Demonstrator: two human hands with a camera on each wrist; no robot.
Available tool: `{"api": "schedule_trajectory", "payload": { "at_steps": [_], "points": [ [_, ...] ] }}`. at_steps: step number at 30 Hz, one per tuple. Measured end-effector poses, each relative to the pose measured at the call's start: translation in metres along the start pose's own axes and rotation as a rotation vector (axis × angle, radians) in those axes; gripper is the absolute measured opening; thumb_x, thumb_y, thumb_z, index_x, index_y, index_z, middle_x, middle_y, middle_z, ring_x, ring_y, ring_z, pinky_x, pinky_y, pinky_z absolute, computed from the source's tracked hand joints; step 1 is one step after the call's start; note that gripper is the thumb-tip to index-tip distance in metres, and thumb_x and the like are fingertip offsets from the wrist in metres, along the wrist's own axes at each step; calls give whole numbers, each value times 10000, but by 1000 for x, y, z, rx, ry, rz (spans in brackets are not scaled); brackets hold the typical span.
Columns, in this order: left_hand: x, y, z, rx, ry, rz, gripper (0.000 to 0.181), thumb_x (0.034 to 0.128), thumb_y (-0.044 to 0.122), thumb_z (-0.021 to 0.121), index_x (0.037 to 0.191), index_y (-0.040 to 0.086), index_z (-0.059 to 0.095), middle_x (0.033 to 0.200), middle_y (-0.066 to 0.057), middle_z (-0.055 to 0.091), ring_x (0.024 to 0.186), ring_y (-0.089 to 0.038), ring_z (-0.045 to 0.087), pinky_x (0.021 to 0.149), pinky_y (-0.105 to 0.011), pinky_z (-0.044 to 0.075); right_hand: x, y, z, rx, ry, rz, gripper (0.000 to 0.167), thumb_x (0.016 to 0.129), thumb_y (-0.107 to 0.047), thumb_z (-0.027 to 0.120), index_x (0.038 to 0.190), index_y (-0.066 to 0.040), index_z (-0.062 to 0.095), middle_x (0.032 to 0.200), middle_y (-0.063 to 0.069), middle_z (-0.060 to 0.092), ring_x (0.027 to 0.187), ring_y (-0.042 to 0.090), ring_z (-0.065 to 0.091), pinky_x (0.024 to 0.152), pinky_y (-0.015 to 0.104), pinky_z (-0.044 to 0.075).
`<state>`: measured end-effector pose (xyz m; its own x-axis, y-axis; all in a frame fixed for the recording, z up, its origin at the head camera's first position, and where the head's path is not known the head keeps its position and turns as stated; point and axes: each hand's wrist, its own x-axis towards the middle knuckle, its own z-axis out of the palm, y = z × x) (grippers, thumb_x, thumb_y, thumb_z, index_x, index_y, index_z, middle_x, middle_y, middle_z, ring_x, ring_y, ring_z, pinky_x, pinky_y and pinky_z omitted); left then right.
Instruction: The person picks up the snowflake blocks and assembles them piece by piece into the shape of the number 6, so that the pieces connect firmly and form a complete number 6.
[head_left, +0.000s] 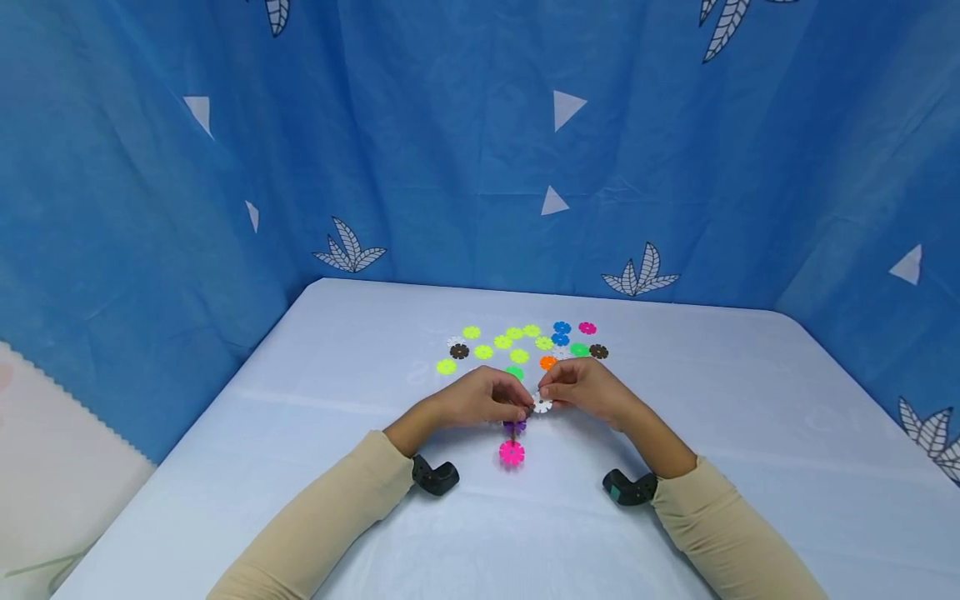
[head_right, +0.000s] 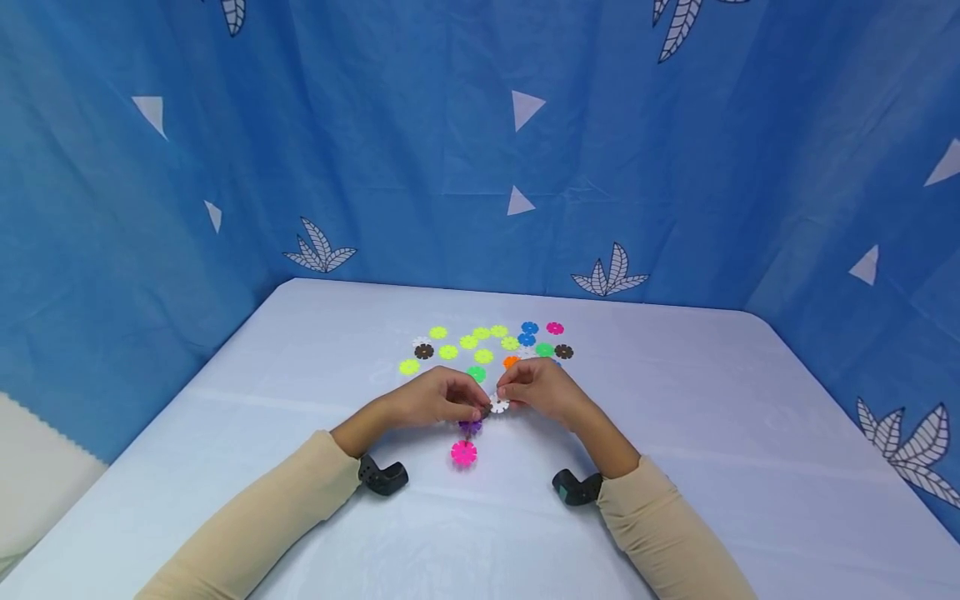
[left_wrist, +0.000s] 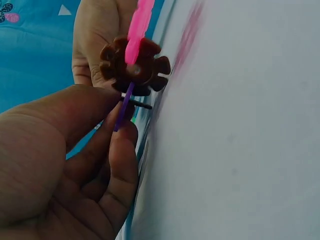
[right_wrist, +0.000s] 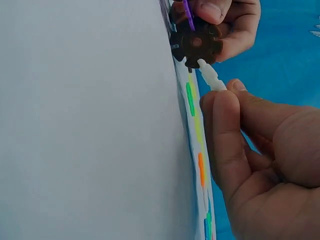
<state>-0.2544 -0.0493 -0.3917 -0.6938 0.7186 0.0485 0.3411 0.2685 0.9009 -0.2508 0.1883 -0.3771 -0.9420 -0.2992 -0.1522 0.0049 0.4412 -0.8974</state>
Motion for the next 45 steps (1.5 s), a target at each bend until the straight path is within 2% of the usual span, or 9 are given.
{"api": "schedule_trajectory", "payload": {
  "at_steps": [7,13,19,25,29,33,37,40,45],
  "points": [
    [-2,0,0,-1,25,-59,153,955,77,711,1102,65,753,945,2,721,823,-152,666,763,-295,569,2,2,-1,57,-58,25,131,923,-33,736,1040,26,735,960,98,706,866,218,668,799,309,581],
    [0,-2,-1,64,17,-36,134,958,96,709,1080,78,762,951,34,718,824,-120,631,765,-265,543,1,3,0,89,-53,23,113,919,-15,734,1016,42,724,939,107,706,817,213,671,769,310,587],
    [0,-2,-1,104,40,-27,115,948,98,721,1049,80,772,934,36,721,822,-110,624,767,-246,522,1,3,4,110,-54,19,78,915,5,730,975,52,711,931,109,714,799,212,676,764,307,587],
    [-1,-3,0,80,43,-15,96,943,85,722,1020,68,777,916,28,726,816,-103,633,775,-246,526,2,5,7,74,-65,20,26,910,17,732,898,-1,716,882,100,715,757,199,675,755,303,587],
    [0,-3,0,66,36,-4,89,947,82,718,1017,64,770,914,18,723,815,-116,649,787,-266,540,2,5,5,48,-65,7,30,928,-13,722,949,6,713,916,101,705,775,214,662,758,308,585],
    [0,-3,1,77,40,-33,86,951,95,720,1024,95,765,947,23,726,835,-117,664,807,-268,538,1,6,-2,-87,-15,-35,123,972,-99,691,1072,-40,728,1005,76,683,861,234,612,758,314,554],
    [-2,-3,1,71,44,-59,91,947,107,730,1030,122,763,961,24,729,853,-131,676,810,-278,542,1,8,-15,-355,157,-68,211,983,-127,675,1183,-81,724,1076,91,662,965,281,576,794,389,517],
    [-2,-3,1,79,49,-54,92,950,117,730,1040,112,751,945,36,718,851,-138,670,792,-281,545,1,9,-24,-524,237,-39,307,966,-123,695,1270,-82,693,1114,144,639,1027,324,573,872,466,521],
    [-2,-1,-1,43,44,-51,275,951,82,716,1209,28,635,941,-11,693,843,-156,676,767,-280,550,2,13,-33,-609,257,-6,428,957,-91,699,1373,-36,615,1146,212,585,1060,360,565,944,522,512]
  ]
}}
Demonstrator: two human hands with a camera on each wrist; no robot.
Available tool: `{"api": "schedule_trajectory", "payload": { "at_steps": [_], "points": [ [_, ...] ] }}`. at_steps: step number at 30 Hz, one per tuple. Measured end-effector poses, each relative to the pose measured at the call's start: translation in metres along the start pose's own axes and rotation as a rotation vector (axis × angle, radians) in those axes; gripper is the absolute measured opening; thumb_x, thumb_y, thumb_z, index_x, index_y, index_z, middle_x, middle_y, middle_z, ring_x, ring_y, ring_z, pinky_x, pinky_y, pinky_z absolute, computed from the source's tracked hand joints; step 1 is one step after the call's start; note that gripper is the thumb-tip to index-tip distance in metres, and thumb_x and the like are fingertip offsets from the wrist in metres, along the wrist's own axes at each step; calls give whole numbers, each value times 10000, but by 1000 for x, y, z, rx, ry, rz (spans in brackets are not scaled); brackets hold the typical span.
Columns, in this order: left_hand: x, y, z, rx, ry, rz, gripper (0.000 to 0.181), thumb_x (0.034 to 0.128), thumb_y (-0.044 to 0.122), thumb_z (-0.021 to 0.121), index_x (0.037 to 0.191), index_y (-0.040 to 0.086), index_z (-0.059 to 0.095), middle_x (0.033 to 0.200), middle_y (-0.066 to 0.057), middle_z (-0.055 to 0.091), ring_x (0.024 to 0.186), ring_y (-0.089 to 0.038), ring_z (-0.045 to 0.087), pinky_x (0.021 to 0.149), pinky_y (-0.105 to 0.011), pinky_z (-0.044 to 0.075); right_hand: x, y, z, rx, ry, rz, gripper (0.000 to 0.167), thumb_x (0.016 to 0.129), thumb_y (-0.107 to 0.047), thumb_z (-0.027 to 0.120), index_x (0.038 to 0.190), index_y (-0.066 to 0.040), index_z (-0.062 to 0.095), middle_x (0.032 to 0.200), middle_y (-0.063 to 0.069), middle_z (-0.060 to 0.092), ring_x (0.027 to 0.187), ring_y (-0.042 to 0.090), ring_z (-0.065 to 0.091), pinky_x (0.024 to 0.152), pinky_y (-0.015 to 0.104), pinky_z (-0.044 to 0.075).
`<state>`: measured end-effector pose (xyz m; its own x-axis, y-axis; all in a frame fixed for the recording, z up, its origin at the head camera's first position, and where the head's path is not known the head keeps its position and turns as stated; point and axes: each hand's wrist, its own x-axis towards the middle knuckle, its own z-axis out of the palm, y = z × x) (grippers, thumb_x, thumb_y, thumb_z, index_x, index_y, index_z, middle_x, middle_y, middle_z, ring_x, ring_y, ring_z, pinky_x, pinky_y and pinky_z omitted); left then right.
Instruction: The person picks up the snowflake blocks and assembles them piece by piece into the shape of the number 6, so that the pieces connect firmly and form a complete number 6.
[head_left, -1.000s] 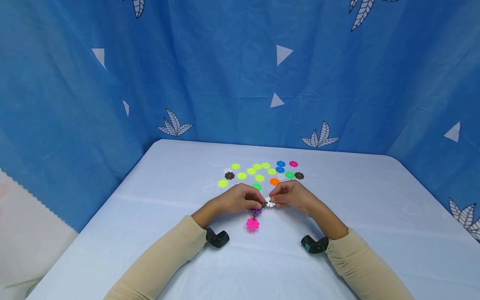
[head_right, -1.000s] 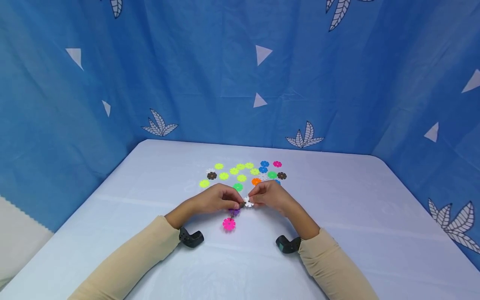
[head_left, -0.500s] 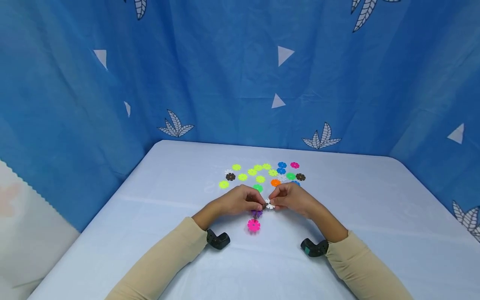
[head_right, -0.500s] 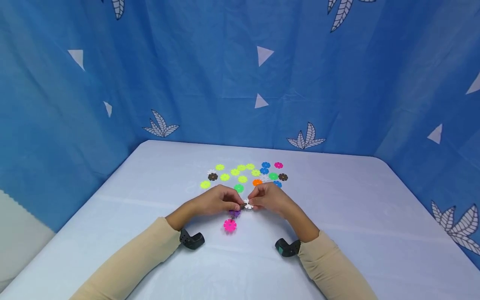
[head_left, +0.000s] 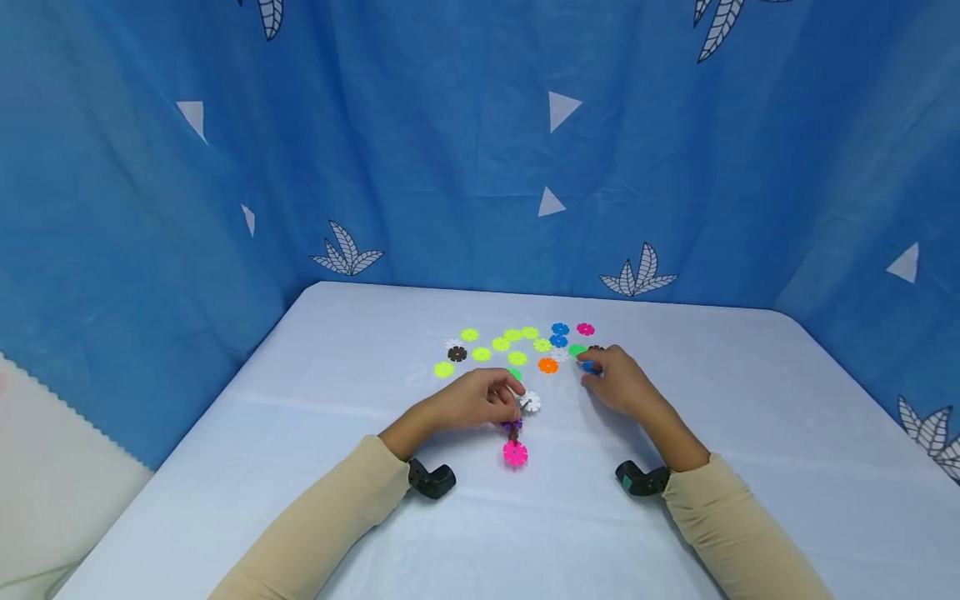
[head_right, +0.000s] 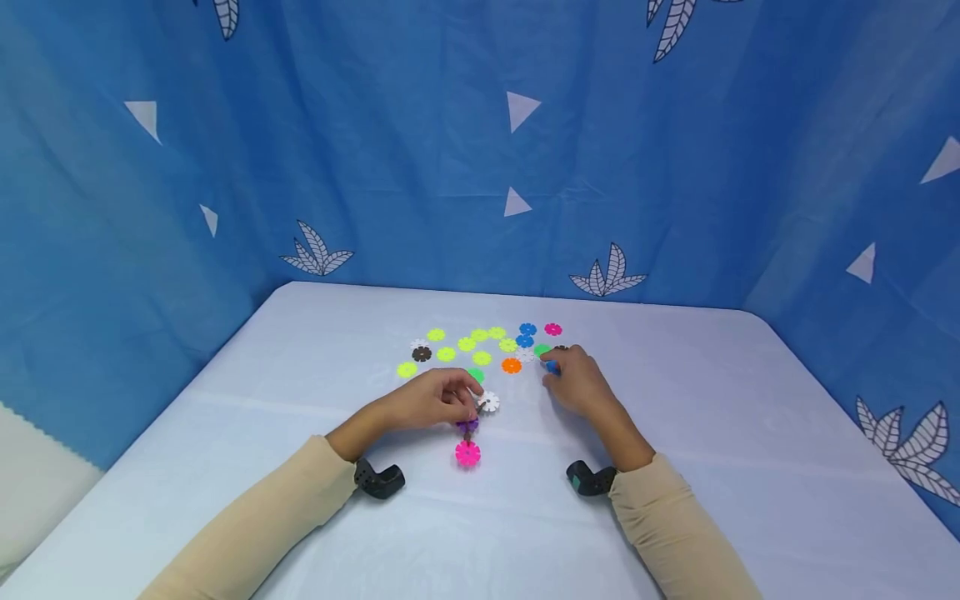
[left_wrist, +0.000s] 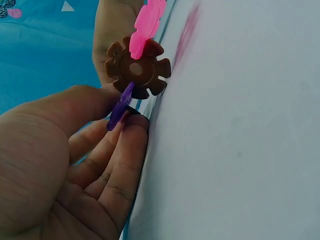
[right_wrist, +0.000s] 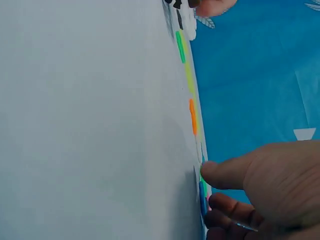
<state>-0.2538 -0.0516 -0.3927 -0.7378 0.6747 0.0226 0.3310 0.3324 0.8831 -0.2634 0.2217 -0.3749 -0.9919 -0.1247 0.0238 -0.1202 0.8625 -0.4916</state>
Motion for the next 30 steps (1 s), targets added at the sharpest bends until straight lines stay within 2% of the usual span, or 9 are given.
{"api": "schedule_trajectory", "payload": {
  "at_steps": [4,8,12,15,19,24,26,30],
  "points": [
    [-1,0,-2,-62,-35,-21,454,955,85,697,1360,-13,515,969,-44,697,840,-189,681,758,-294,554,0,4,0,-91,57,47,431,965,-101,684,1373,6,596,1141,235,574,1025,364,566,931,521,513],
    [0,0,-3,-58,-57,-42,463,961,92,674,1387,-6,522,985,-34,693,832,-184,663,736,-285,541,-1,7,0,-185,76,91,365,962,-133,685,1287,29,645,1125,248,579,990,365,577,888,532,517],
    [1,0,-4,-47,-68,-49,473,961,40,645,1413,-7,515,993,-41,676,829,-181,646,716,-287,540,0,8,-3,-155,55,75,307,939,-113,692,1166,76,611,1013,206,598,917,338,576,847,503,526],
    [1,0,-4,-35,-76,-46,502,960,13,630,1441,-15,489,1001,-47,663,839,-179,641,721,-289,549,-1,6,-5,-100,21,64,253,945,-79,682,1127,31,547,950,156,595,880,311,557,799,451,526],
    [1,0,-4,-23,-79,-52,500,957,2,622,1440,-15,495,1016,-51,651,859,-177,641,731,-286,552,-3,-2,-8,-36,-57,22,223,951,-27,683,1118,-34,535,981,126,615,906,298,561,809,429,531],
    [1,0,-4,-18,-77,-61,484,949,0,623,1422,-15,519,1016,-44,649,868,-168,634,738,-276,549,-8,-17,-6,12,-169,-110,143,920,-30,727,1023,-84,643,936,63,637,885,255,571,779,388,536],
    [1,-1,-4,-12,-76,-61,481,946,0,623,1416,-17,526,1014,-40,651,870,-164,632,741,-272,548,-10,-22,-4,36,-201,-169,120,910,-29,739,954,-104,656,893,29,629,856,228,561,748,356,528],
    [1,-2,-4,-8,-81,-50,470,947,-9,616,1409,-25,533,1009,-41,650,873,-160,630,744,-266,543,-13,-30,1,74,-233,-227,136,899,-16,749,918,-116,659,864,3,627,848,206,564,756,335,540]
  ]
}}
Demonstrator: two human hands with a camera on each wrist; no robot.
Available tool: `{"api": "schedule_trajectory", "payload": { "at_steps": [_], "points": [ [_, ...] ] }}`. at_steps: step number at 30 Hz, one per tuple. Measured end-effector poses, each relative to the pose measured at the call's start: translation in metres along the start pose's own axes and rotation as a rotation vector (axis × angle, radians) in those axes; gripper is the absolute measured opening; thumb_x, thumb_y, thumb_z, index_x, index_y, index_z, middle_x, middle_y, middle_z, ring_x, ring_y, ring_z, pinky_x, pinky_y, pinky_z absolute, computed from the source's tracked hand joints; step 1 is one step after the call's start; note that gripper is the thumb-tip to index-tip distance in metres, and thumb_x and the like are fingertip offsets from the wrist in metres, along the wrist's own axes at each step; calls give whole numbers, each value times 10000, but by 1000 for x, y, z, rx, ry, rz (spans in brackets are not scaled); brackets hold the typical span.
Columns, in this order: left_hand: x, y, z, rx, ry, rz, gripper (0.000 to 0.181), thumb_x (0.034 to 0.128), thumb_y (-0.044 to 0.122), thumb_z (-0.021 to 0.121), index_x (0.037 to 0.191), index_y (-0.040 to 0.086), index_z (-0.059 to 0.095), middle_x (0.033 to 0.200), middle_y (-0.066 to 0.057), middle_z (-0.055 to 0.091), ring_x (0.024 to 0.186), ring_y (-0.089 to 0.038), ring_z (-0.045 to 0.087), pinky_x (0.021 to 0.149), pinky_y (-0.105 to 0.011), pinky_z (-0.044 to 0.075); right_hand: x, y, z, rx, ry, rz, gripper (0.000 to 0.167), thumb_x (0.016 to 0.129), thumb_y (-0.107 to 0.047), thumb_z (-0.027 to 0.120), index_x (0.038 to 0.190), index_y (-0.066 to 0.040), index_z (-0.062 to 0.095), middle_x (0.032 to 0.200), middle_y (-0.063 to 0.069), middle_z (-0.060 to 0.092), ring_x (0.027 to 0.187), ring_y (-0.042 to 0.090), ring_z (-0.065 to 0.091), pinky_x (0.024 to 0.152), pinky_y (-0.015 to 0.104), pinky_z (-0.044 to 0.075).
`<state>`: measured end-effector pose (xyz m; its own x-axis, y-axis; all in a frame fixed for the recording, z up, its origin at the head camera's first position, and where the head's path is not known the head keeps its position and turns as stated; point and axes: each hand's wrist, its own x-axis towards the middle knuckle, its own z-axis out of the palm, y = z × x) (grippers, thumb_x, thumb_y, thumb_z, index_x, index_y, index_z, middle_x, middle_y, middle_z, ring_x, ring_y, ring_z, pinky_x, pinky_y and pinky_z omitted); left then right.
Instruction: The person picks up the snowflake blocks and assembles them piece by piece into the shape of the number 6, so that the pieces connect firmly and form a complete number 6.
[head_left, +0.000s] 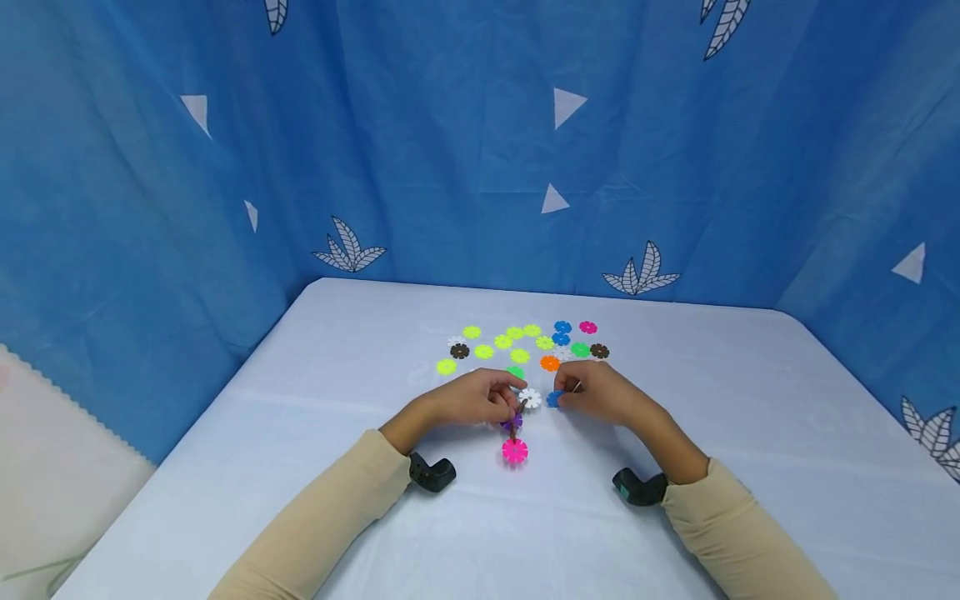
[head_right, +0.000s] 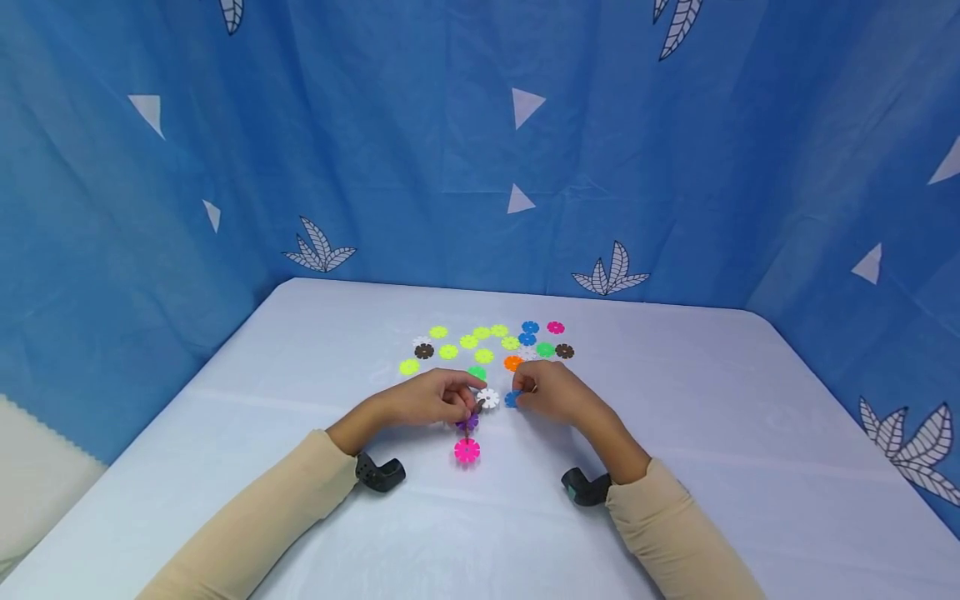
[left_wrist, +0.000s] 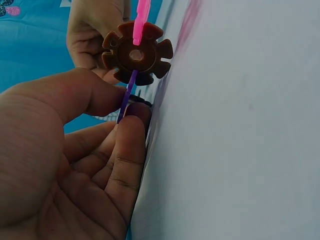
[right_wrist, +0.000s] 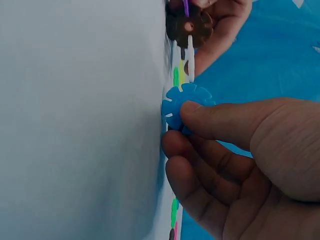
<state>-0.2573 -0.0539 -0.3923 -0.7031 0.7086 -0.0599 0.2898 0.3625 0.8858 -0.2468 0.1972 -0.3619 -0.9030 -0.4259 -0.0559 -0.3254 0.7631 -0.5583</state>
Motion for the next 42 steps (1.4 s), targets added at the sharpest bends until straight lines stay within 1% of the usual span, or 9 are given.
{"api": "schedule_trajectory", "payload": {
  "at_steps": [5,9,14,17,23,30,33,37,42],
  "points": [
    [0,0,0,-5,-5,15,462,943,-29,603,1400,-42,539,1006,-46,646,863,-154,620,736,-257,531,0,-4,6,7,11,-19,139,905,-10,745,914,-119,660,863,-1,631,852,204,568,763,338,540],
    [0,0,0,10,1,7,454,946,-30,595,1398,-29,548,1010,-36,651,855,-141,611,733,-250,521,1,-3,8,-11,36,-36,137,909,-16,742,900,-126,660,862,-10,634,854,199,570,771,352,542],
    [0,0,1,11,9,-2,453,946,-25,595,1397,-20,550,1012,-31,655,844,-136,606,731,-243,513,1,-3,9,-16,50,-93,145,909,0,734,892,-125,663,854,-21,638,848,196,576,771,355,539],
    [0,-1,1,7,7,1,456,942,-25,597,1395,-26,549,1016,-32,654,845,-138,611,735,-245,511,0,-4,10,-17,54,-110,147,906,10,733,894,-125,676,842,-25,639,836,192,575,763,344,536],
    [0,-2,1,-8,4,11,446,945,-35,586,1389,-34,551,1022,-37,656,843,-140,605,735,-241,500,1,-6,10,-64,86,-142,136,893,18,746,880,-114,718,785,-36,628,779,175,560,725,314,520],
    [-1,-2,0,-19,-8,21,434,954,-21,587,1386,-46,549,1026,-37,661,846,-140,595,747,-245,495,0,-9,11,-52,68,-142,131,883,19,756,892,-110,734,782,-29,629,767,168,561,692,283,523],
    [-1,-2,-1,3,6,17,380,999,70,593,1370,-10,585,1036,-14,680,882,-136,616,793,-258,509,1,-9,11,-45,67,-146,125,884,18,756,905,-103,734,791,-28,637,770,166,569,701,285,531],
    [-2,-2,-2,8,54,13,312,1037,144,578,1324,38,642,1013,2,703,866,-135,631,808,-272,523,0,-10,12,-35,77,-133,136,880,19,761,921,-93,695,803,-26,636,780,166,579,743,303,544],
    [-1,-3,-1,-53,72,31,306,998,29,624,1302,6,643,947,-45,702,771,-146,624,743,-273,538,0,-11,12,-12,79,-130,144,879,23,763,911,-90,681,818,-29,650,797,162,600,778,319,556]
  ]
}}
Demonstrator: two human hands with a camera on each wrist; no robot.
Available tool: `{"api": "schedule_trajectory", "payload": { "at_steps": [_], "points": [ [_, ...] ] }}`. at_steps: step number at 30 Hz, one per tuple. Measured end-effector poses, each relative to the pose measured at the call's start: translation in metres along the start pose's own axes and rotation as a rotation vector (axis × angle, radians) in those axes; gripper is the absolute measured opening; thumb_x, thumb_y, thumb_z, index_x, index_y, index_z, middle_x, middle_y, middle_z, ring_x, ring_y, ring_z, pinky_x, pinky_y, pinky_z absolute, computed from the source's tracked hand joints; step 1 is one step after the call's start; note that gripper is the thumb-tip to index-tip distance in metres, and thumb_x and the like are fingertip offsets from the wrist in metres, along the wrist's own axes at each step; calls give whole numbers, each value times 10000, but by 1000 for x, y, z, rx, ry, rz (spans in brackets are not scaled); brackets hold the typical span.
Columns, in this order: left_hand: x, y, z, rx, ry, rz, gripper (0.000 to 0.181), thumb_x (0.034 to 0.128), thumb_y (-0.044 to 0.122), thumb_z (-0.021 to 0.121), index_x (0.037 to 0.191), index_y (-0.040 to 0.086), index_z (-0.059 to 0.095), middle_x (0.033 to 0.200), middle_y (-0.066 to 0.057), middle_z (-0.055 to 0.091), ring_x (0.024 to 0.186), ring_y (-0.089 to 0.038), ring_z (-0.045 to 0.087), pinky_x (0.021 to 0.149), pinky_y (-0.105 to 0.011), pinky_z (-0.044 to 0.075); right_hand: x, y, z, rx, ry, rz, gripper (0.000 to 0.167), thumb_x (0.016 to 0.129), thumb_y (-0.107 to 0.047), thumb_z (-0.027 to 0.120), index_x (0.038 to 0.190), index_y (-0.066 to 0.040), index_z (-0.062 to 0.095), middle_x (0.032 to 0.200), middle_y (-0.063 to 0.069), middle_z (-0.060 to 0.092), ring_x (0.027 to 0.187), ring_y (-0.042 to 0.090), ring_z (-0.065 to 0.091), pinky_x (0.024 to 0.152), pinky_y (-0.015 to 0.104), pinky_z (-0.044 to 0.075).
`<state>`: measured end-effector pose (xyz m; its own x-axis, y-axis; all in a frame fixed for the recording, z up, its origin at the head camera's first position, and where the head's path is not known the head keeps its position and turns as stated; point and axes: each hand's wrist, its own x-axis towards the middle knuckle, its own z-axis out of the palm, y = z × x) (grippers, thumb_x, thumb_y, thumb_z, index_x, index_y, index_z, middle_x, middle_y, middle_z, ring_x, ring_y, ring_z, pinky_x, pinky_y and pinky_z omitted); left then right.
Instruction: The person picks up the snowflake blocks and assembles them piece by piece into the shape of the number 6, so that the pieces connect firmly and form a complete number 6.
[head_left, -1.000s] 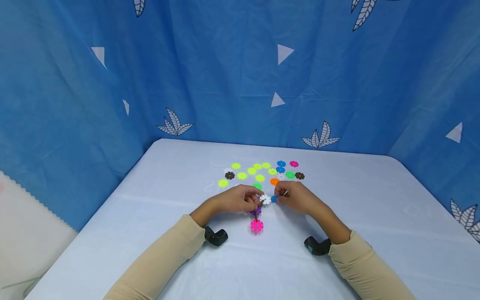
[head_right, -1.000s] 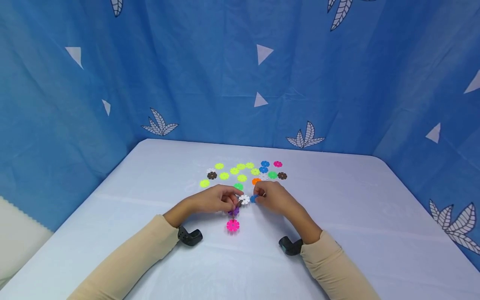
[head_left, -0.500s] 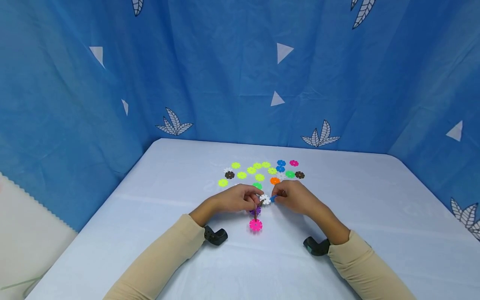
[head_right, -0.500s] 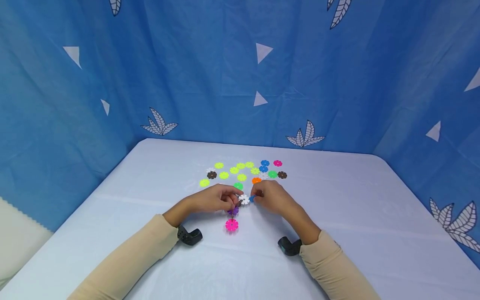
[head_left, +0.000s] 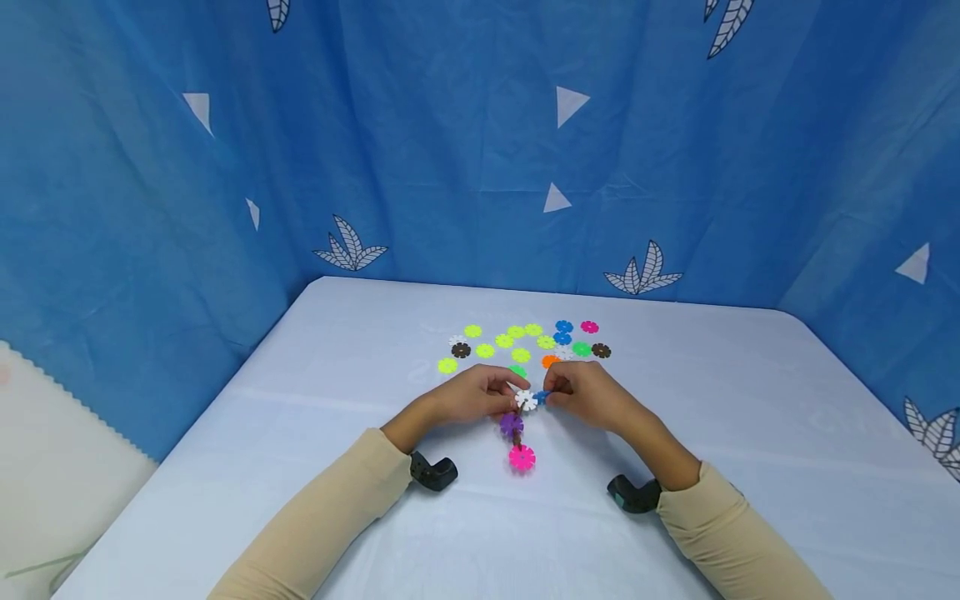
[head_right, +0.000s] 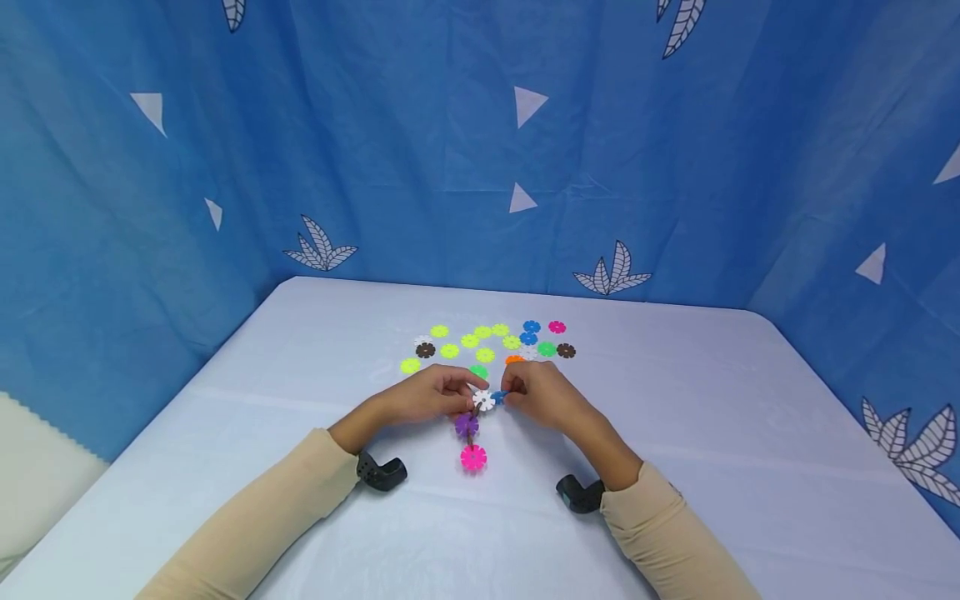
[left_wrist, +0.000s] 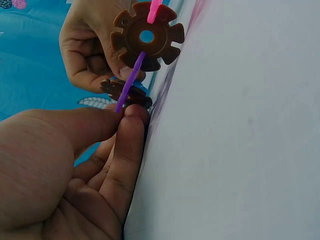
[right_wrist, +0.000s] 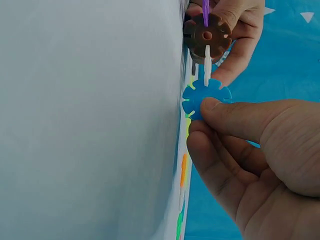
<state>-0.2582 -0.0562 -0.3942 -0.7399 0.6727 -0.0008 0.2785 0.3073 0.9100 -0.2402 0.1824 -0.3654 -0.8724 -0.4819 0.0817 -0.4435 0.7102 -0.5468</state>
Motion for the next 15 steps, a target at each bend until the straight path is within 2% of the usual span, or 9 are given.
{"api": "schedule_trajectory", "payload": {
  "at_steps": [4,10,15],
  "points": [
    [0,0,2,4,17,0,302,970,4,661,1271,0,666,919,-39,706,747,-135,617,722,-264,542,0,1,0,5,-1,-14,126,878,15,768,897,-95,709,809,-42,662,787,151,604,772,305,557],
    [1,0,5,21,48,0,270,972,-25,643,1239,-20,684,893,-40,707,738,-123,615,712,-254,546,0,1,1,9,12,-26,112,869,1,780,881,-97,727,775,-52,660,752,148,585,726,276,542],
    [2,0,6,27,65,1,255,973,-24,641,1222,-20,698,896,-38,720,755,-110,608,705,-221,504,0,1,1,28,8,-40,105,859,7,786,880,-86,742,787,-49,682,747,137,602,718,272,544]
  ]
}}
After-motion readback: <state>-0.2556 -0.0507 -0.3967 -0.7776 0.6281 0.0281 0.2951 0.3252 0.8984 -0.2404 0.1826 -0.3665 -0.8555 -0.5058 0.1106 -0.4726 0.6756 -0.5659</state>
